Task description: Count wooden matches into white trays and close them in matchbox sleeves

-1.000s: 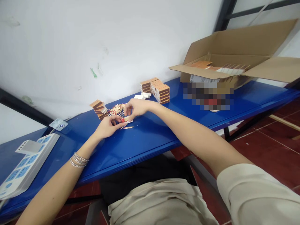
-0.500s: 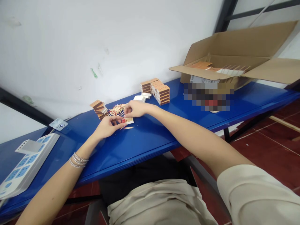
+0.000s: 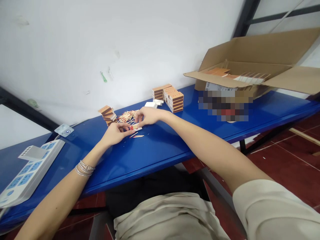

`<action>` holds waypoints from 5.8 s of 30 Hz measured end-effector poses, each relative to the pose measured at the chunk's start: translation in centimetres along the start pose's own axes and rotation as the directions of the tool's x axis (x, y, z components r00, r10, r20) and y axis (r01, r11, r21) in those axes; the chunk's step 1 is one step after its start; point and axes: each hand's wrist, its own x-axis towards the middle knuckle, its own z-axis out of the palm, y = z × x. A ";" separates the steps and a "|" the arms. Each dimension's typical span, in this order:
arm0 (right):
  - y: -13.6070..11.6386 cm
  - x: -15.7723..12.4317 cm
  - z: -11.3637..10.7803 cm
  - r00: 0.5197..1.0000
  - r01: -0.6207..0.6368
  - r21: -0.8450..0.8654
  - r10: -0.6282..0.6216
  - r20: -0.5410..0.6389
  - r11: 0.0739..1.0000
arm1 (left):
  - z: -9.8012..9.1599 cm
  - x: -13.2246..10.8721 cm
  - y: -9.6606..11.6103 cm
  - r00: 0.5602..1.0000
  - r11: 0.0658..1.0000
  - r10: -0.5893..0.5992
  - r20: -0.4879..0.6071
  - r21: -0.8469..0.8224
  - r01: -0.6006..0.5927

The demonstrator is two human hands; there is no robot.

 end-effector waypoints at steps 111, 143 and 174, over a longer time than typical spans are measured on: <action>-2.1 -1.8 -2.1 0.965 -0.119 -0.019 0.120 0.234 0.993 | 0.5 -1.8 1.6 0.988 0.980 0.098 0.116 0.163 -0.116; -6.5 -1.8 2.1 0.951 0.000 -0.487 0.151 0.270 0.873 | -0.3 -0.5 -0.3 0.990 0.985 0.143 0.011 0.093 -0.143; -1.3 -0.3 0.6 0.998 0.004 -0.031 -0.002 0.059 1.000 | 0.8 0.0 -0.5 0.957 0.941 0.284 0.057 0.172 -0.290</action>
